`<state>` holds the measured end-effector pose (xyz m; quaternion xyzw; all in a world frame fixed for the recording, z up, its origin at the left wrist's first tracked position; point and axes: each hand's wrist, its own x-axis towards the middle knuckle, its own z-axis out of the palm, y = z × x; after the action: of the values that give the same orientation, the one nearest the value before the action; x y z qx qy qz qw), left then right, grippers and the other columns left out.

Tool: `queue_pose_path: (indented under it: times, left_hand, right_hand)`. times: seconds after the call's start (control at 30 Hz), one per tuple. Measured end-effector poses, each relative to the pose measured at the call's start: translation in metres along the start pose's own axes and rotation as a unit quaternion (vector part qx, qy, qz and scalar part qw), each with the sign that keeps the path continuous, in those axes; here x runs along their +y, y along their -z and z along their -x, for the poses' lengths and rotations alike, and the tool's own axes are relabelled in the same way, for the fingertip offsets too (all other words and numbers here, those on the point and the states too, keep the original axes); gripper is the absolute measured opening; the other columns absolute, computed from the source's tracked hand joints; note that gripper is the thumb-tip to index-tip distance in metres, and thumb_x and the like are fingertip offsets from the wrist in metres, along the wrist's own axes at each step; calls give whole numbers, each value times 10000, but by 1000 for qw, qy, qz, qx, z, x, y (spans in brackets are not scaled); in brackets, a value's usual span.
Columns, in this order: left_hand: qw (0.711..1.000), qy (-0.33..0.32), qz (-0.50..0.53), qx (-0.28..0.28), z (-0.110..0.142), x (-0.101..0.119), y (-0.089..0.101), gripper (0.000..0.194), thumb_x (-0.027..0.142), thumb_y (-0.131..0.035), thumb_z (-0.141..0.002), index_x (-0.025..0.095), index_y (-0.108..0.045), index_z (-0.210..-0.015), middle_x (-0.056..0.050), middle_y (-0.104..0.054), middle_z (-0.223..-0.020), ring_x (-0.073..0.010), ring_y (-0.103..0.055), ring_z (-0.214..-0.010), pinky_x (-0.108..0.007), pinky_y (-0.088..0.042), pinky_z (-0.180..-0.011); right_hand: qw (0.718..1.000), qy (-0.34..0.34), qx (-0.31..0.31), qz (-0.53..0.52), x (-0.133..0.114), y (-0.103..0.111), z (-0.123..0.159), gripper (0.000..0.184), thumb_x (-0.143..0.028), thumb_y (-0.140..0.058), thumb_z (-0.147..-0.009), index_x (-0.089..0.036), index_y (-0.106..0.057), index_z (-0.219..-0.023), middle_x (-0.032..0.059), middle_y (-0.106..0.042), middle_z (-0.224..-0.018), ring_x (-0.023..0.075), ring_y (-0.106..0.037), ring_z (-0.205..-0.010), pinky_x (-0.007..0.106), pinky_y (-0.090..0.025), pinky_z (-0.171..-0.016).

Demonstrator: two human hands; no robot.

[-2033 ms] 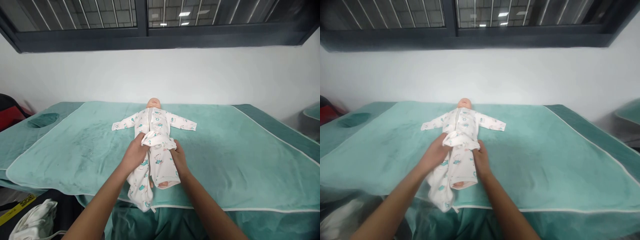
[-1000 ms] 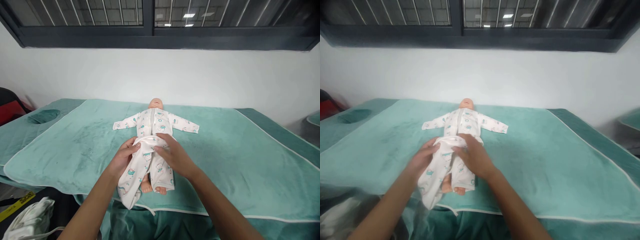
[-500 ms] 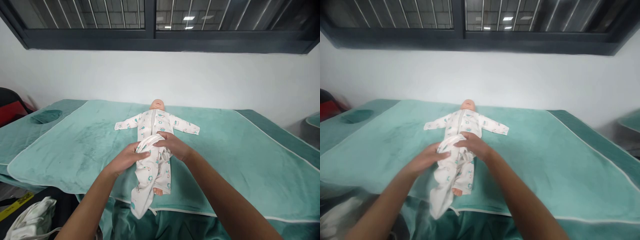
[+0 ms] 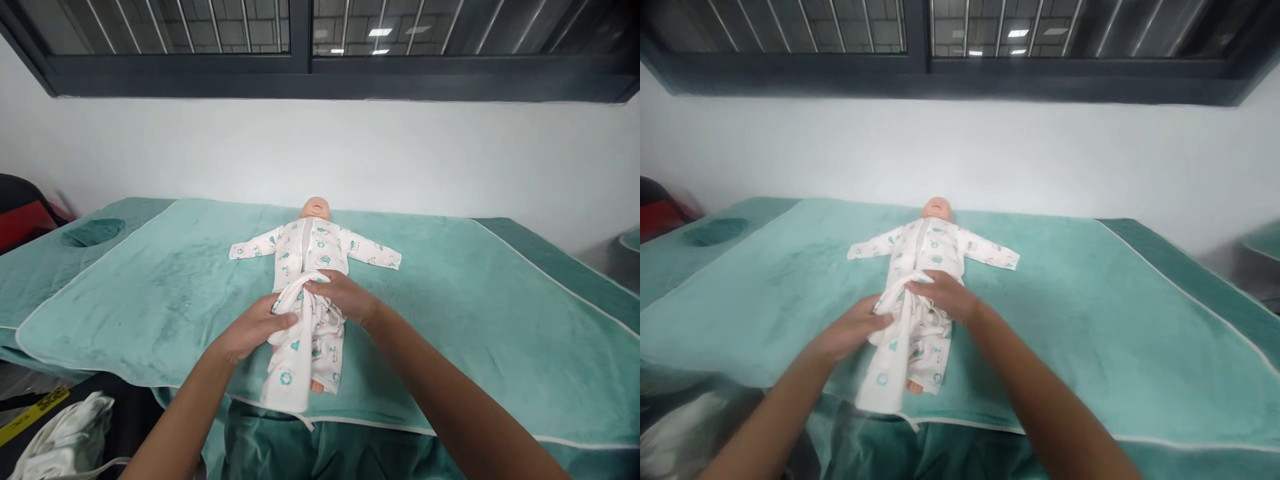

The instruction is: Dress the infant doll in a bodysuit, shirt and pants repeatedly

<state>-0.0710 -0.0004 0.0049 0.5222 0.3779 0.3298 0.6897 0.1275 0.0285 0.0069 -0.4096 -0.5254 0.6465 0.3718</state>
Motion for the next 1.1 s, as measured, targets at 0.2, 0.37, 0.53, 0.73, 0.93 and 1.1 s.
queue_pose_path:
  times: [0.2,0.37,0.53,0.73,0.93,1.1]
  left_hand:
    - [970,-70,170,158,-11,-7,-9,402,291,-780,-685,159,-650,-1041,-39,-732,-865,-198,-681,-765,-251,-503,-660]
    - [963,-5,191,190,-12,-5,-21,465,393,-778,-689,137,-636,-1051,-42,-719,-737,-200,-666,-628,-246,-471,-525]
    - [993,21,89,79,0,-3,-18,489,416,-795,-700,95,-682,-1051,-102,-745,-856,-219,-693,-751,-251,-514,-620]
    - [970,-11,146,195,12,-13,-40,582,380,-787,-713,129,-621,-1212,-104,-752,-924,-265,-716,-834,-317,-571,-696]
    - [903,40,180,389,44,-65,-76,594,450,-706,-765,210,-580,-1294,-107,-739,-1063,-308,-706,-974,-387,-593,-795]
    - [905,74,116,402,75,-106,-74,433,492,-653,-788,294,-658,-1173,-59,-764,-954,-310,-708,-972,-407,-589,-827]
  right_hand:
    - [988,-25,-114,97,-8,2,7,459,-489,-790,-672,-158,-725,-984,38,-717,-911,198,-653,-827,283,-502,-733]
    - [977,-55,-158,129,-10,1,10,497,-481,-828,-629,-183,-713,-1010,48,-717,-1008,238,-652,-961,329,-518,-828]
    - [998,-9,-13,-57,5,-3,5,515,-519,-736,-739,-177,-666,-1119,81,-714,-1028,223,-674,-925,344,-527,-832]
    - [991,13,-96,89,-7,-5,9,436,-488,-719,-753,-176,-696,-1057,44,-706,-983,210,-643,-921,302,-487,-791]
    - [883,60,-163,437,-11,-15,5,244,-402,-693,-773,-168,-628,-747,-19,-622,-720,128,-521,-687,232,-360,-611]
    - [787,82,-157,591,1,-28,4,78,-241,-589,-781,-211,-636,-836,-9,-669,-780,134,-547,-689,239,-274,-554]
